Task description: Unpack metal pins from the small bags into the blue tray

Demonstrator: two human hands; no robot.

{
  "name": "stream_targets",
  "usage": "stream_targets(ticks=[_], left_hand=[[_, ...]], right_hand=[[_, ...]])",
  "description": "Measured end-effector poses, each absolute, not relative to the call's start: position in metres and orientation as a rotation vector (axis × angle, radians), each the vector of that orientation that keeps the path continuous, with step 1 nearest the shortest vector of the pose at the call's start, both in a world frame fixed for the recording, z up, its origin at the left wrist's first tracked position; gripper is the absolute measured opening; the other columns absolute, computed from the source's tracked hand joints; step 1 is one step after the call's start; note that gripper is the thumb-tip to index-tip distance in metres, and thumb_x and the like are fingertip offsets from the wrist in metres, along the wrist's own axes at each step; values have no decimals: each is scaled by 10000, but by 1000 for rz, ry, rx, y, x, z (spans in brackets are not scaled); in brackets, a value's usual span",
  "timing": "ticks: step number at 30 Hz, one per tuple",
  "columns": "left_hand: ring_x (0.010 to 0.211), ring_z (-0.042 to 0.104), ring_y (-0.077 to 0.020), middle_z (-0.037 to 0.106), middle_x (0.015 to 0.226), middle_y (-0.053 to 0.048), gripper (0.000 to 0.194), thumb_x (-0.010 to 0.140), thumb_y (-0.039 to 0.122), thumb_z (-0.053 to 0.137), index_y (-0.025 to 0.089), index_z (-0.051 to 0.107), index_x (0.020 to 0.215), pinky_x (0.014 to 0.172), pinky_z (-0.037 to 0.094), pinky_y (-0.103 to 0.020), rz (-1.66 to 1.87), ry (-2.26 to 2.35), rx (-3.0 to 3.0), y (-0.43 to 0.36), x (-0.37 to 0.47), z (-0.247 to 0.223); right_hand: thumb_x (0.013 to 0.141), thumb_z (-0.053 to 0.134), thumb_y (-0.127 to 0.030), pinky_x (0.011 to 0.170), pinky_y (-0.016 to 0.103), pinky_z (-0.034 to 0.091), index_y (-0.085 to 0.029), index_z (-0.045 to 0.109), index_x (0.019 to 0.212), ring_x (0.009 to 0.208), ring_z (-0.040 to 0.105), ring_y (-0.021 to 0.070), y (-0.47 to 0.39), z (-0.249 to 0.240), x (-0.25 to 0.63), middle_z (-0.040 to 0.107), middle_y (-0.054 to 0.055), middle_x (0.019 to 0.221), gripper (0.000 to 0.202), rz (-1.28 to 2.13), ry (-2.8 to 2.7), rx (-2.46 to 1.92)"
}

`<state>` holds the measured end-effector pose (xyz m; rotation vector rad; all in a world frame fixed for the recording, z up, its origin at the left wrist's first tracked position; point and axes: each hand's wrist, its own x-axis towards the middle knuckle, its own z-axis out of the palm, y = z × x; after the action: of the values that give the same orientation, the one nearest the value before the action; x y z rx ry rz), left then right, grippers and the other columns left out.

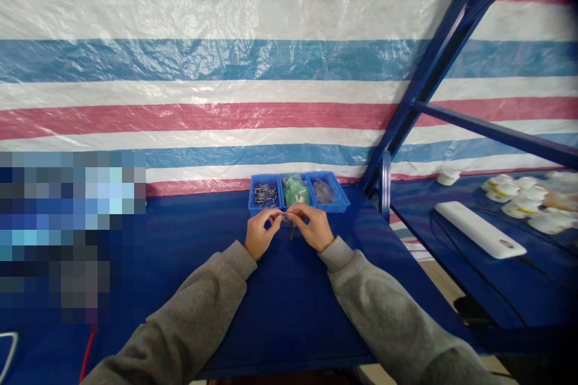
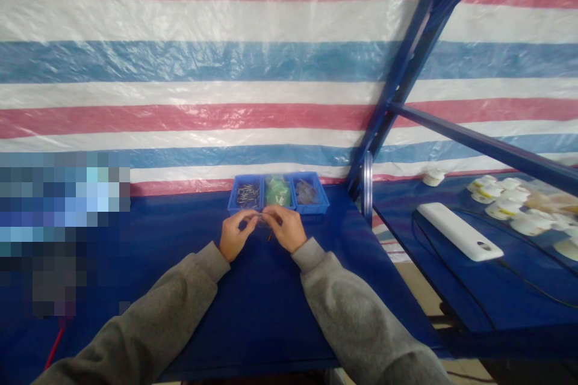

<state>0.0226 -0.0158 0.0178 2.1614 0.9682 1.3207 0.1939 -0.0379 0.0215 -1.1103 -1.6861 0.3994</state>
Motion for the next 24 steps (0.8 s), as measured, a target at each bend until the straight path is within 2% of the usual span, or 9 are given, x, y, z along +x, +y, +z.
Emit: stream_targets(ticks=[7, 13, 16, 21, 24], left_hand=[[679, 616, -121, 681, 775, -16, 190, 867, 320, 547, 160, 647, 850, 693, 498, -236, 1286, 1010, 2151, -16, 23, 20], [775, 653, -134, 681, 934, -55, 273, 879, 270, 530, 173, 561, 1132, 744, 531, -257, 1436, 887, 2030, -16, 23, 13], [813, 648, -144, 670, 974, -77, 236, 899, 243, 483, 168, 586, 1098, 770, 533, -281, 1414, 817, 2111, -17, 22, 14], [1031, 599, -197, 645, 1092, -108, 251, 908, 241, 466, 175, 617, 1096, 924, 479, -363, 1361, 724, 2283, -16, 21, 20], [1014, 603, -189, 651, 1062, -93, 227, 893, 247, 508, 190, 637, 1072, 917, 483, -354, 1384, 758, 2289, -15, 22, 19]], right_hand=[[869, 537, -306, 633, 243, 499, -199, 655, 829, 626, 634, 136, -41, 25, 193, 688, 20, 744, 164, 370, -1724, -1108], [865, 533, -328, 595, 259, 525, -206, 630, 896, 572, 636, 144, -41, 25, 193, 679, 15, 713, 159, 460, -1629, -1090], [868, 526, -352, 593, 278, 538, -203, 639, 901, 562, 644, 151, -40, 24, 194, 687, 25, 739, 189, 513, -1575, -1091], [848, 552, -375, 574, 285, 554, -203, 658, 924, 553, 654, 162, -37, 20, 196, 679, 18, 684, 216, 632, -1467, -1086], [833, 571, -361, 548, 278, 549, -200, 657, 901, 533, 642, 157, -36, 17, 196, 668, 12, 657, 195, 673, -1435, -1068]])
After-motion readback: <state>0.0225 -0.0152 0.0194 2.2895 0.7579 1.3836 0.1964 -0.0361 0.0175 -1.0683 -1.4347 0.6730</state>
